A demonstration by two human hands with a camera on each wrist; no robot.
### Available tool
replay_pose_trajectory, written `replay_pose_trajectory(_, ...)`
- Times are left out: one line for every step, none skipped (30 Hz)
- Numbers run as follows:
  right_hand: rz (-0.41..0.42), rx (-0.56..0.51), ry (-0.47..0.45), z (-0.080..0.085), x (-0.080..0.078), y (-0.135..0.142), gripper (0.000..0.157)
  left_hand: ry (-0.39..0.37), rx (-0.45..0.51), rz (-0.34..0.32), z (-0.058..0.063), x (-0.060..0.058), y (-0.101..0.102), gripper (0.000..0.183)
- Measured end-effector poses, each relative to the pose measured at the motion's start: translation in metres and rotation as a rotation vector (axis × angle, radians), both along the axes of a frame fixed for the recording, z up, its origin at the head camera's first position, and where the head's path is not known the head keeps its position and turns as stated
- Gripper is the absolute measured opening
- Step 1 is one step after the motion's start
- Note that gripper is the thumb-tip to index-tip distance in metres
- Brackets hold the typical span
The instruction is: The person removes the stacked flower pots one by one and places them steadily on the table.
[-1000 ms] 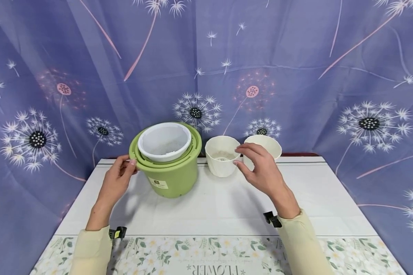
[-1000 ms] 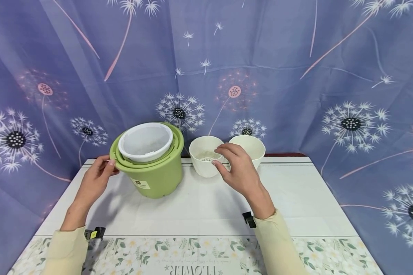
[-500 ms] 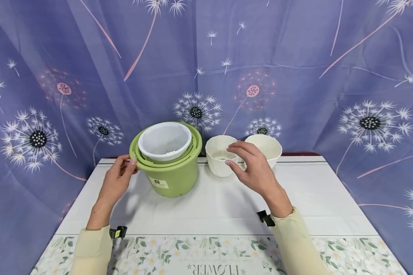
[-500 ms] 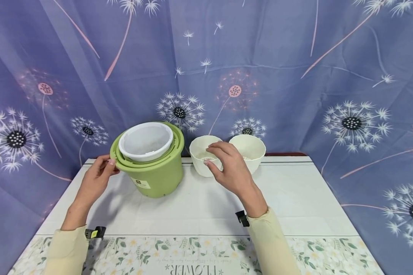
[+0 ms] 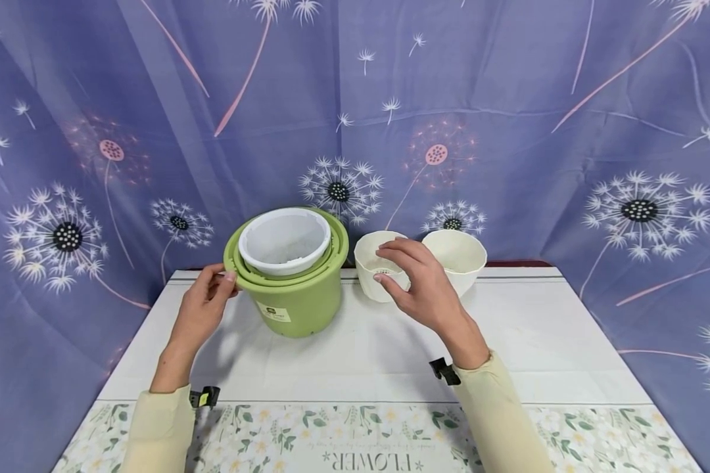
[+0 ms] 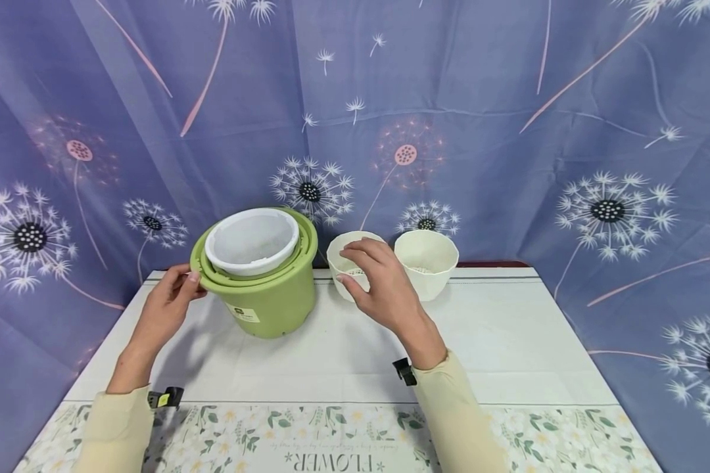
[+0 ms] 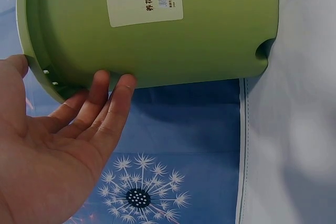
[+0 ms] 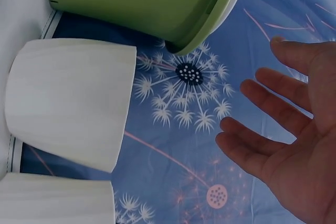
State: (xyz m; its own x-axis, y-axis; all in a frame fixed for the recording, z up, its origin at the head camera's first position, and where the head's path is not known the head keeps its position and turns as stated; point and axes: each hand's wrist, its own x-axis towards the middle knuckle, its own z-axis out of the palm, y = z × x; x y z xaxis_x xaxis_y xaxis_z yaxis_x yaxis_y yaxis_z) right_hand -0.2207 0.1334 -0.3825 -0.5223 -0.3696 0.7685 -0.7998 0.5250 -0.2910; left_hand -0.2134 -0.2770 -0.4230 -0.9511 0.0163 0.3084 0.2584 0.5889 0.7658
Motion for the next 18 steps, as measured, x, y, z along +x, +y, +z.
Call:
replay_pose_trajectory(0.004, 0.0, -0.001, 0.0, 0.0, -0.002, 0.035, 0.001, 0.0, 0.0, 0.0, 0.0, 0.0, 0.056)
replay_pose_trajectory(0.009, 0.001, -0.003, 0.0, 0.0, -0.003, 0.035, 0.002, -0.001, 0.0, 0.0, 0.0, 0.0, 0.056)
replay_pose_trajectory(0.014, 0.002, -0.005, 0.0, -0.001, -0.004, 0.035, 0.003, -0.002, 0.0, 0.0, 0.0, 0.0, 0.056)
replay_pose_trajectory(0.018, 0.002, -0.007, 0.0, -0.001, -0.006, 0.035, 0.006, -0.005, 0.0, 0.001, 0.0, -0.001, 0.056)
replay_pose_trajectory(0.021, 0.006, -0.009, 0.001, -0.001, -0.007, 0.035, 0.008, -0.006, 0.0, 0.001, 0.0, -0.001, 0.055)
replay_pose_trajectory(0.025, 0.006, -0.008, 0.001, -0.001, -0.007, 0.035, 0.01, -0.006, -0.001, 0.001, -0.001, -0.001, 0.055)
replay_pose_trajectory(0.026, 0.008, -0.007, 0.001, -0.002, -0.008, 0.035, 0.013, -0.008, -0.001, 0.001, -0.001, -0.001, 0.055)
replay_pose_trajectory(0.028, 0.008, -0.006, 0.001, -0.002, -0.009, 0.035, 0.014, -0.01, -0.001, 0.001, -0.001, -0.001, 0.055)
replay_pose_trajectory(0.029, 0.007, -0.004, 0.001, -0.002, -0.009, 0.035, 0.015, -0.011, -0.002, 0.001, -0.001, -0.001, 0.055)
replay_pose_trajectory(0.029, 0.008, -0.003, 0.001, -0.002, -0.01, 0.035, 0.016, -0.012, -0.003, 0.001, -0.001, -0.001, 0.055)
replay_pose_trajectory(0.031, 0.008, -0.002, 0.001, -0.002, -0.01, 0.035, 0.014, -0.01, -0.005, 0.001, -0.001, -0.001, 0.055)
replay_pose_trajectory(0.032, 0.007, -0.002, 0.001, -0.002, -0.011, 0.035, 0.011, -0.008, -0.006, 0.001, -0.001, -0.001, 0.055)
replay_pose_trajectory(0.033, 0.006, -0.003, 0.001, -0.002, -0.012, 0.035, 0.01, -0.007, -0.006, 0.001, -0.001, -0.001, 0.056)
replay_pose_trajectory(0.035, 0.005, -0.004, 0.001, -0.002, -0.013, 0.035, 0.007, -0.004, -0.006, 0.001, 0.0, -0.001, 0.056)
replay_pose_trajectory(0.037, 0.003, -0.005, 0.001, -0.002, -0.014, 0.036, 0.005, -0.001, -0.006, 0.0, 0.0, -0.001, 0.056)
replay_pose_trajectory(0.037, 0.002, -0.006, 0.001, -0.002, -0.015, 0.036, 0.004, 0.002, -0.007, 0.0, 0.0, -0.001, 0.056)
replay_pose_trajectory(0.037, 0.0, -0.005, 0.001, -0.002, -0.015, 0.036, 0.001, 0.003, -0.007, 0.0, 0.0, -0.001, 0.056)
replay_pose_trajectory(0.037, 0.0, -0.007, 0.0, -0.002, -0.016, 0.036, 0.001, 0.003, -0.007, 0.0, 0.0, -0.001, 0.056)
